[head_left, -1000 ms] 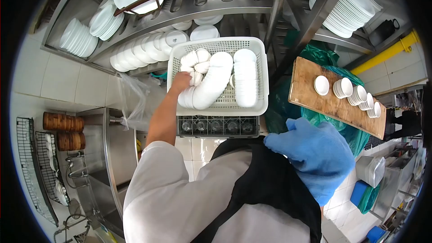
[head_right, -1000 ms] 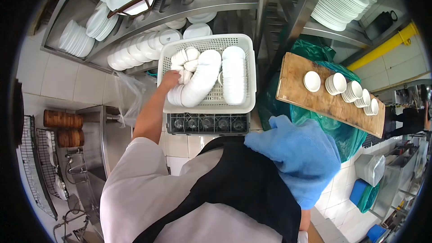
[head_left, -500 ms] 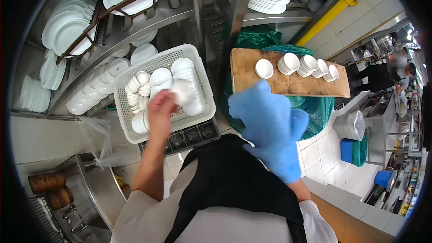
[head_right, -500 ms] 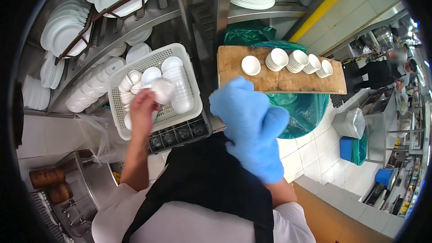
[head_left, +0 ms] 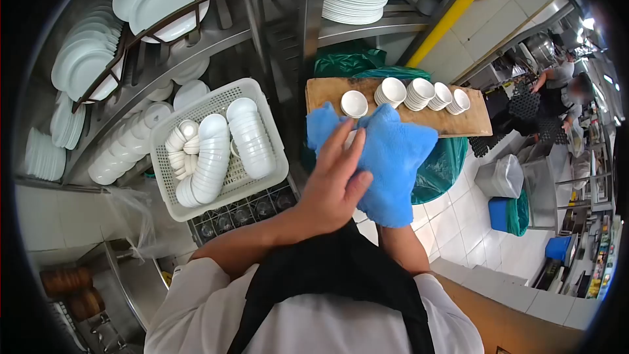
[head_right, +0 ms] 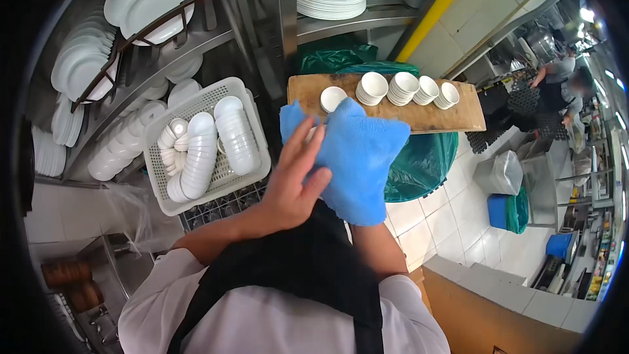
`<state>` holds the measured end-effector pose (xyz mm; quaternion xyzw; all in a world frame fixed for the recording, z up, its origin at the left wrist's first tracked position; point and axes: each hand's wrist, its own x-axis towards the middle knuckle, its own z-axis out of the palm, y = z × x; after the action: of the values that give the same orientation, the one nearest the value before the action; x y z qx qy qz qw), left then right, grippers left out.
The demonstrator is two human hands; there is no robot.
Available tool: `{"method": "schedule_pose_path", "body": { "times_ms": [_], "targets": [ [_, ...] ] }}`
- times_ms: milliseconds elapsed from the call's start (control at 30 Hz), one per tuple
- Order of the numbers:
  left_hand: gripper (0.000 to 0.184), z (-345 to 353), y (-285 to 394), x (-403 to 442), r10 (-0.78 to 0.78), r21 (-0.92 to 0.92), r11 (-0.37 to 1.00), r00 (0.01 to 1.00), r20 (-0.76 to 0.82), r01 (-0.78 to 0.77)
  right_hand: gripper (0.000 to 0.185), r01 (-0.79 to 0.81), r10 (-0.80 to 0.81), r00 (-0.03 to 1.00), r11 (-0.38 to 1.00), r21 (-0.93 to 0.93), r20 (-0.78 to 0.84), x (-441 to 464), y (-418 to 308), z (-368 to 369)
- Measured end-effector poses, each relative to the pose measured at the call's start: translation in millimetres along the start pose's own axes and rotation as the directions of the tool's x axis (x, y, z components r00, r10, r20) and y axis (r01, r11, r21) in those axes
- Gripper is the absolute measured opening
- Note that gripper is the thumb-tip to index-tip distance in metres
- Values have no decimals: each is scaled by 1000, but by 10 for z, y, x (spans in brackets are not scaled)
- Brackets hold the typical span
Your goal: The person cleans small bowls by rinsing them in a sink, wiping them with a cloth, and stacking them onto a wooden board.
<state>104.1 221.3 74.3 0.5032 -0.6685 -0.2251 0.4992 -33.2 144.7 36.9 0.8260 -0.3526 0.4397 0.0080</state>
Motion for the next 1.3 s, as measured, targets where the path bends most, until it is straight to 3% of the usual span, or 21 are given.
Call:
{"method": "schedule_pose_path", "body": {
  "times_ms": [33,100,133,167,233,267,300,367,433,533,567,633,667,733,833,900,967,1000,1133,1200,1300],
  "targets": [
    [59,53,-4,-21,52,68,996,998,25,-53,26,2,-2,1000,1000,-1,1,39,-52,-40],
    [69,62,-152,-14,-6,67,998,994,111,-1,25,-108,151,961,976,-188,232,300,-391,-218],
    [69,85,-240,-11,-68,-95,993,996,50,72,24,-46,216,893,916,-398,395,556,-643,-400],
    [70,103,-324,6,-136,-261,956,991,3,132,24,-49,218,893,917,-396,393,553,-646,-403],
    [66,127,-464,36,-221,-362,906,975,39,220,26,54,-19,920,996,-78,393,532,-636,-425],
    [64,150,-505,16,-367,-607,697,917,155,382,29,51,-65,846,998,41,529,348,-562,-446],
    [61,167,-528,7,-460,-770,399,835,302,498,29,51,-66,845,998,42,530,218,-511,-401],
    [55,214,-516,18,-505,-781,314,791,344,540,26,78,87,743,974,-214,664,140,-498,-367],
    [42,268,-494,27,-573,-780,138,692,440,610,25,74,69,794,975,-210,604,143,-474,-392],
    [38,324,-535,112,-573,-751,43,632,521,658,24,10,88,860,982,-190,502,262,-465,-497],
    [38,336,-561,158,-572,-746,49,631,524,664,23,-30,109,880,984,-176,462,300,-452,-567],
    [33,357,-648,281,-613,-657,250,642,462,711,23,-143,188,911,979,-147,367,333,-405,-762],
    [33,379,-745,352,-611,-651,258,642,463,714,23,-205,240,914,969,-139,326,356,-381,-838],
    [31,436,-1040,530,-427,-309,839,894,140,449,22,-361,374,896,927,-98,239,367,-341,-1030],
    [35,580,-1531,947,-349,-257,897,933,84,359,23,-566,563,810,824,-33,165,260,-296,-1240],
    [39,739,-1961,1150,-98,85,992,995,13,96,23,-623,617,774,782,-3,142,129,-217,-1299],
    [40,845,-2145,1226,-152,145,979,987,48,144,25,-718,721,690,667,200,72,-48,-93,-1252],
    [40,890,-2213,1249,-216,203,959,974,72,198,22,-731,733,677,660,174,65,-77,-81,-1275],
    [47,872,-2227,1283,-230,261,945,967,105,196,21,-785,816,573,518,340,77,-179,-88,-1278],
    [53,819,-2044,1291,-315,416,869,948,48,268,21,-787,834,543,468,403,93,-232,-81,-1263],
    [69,736,-1920,1289,-187,406,906,974,130,120,21,-784,851,515,419,457,103,-290,-64,-1270]
  ]
}}
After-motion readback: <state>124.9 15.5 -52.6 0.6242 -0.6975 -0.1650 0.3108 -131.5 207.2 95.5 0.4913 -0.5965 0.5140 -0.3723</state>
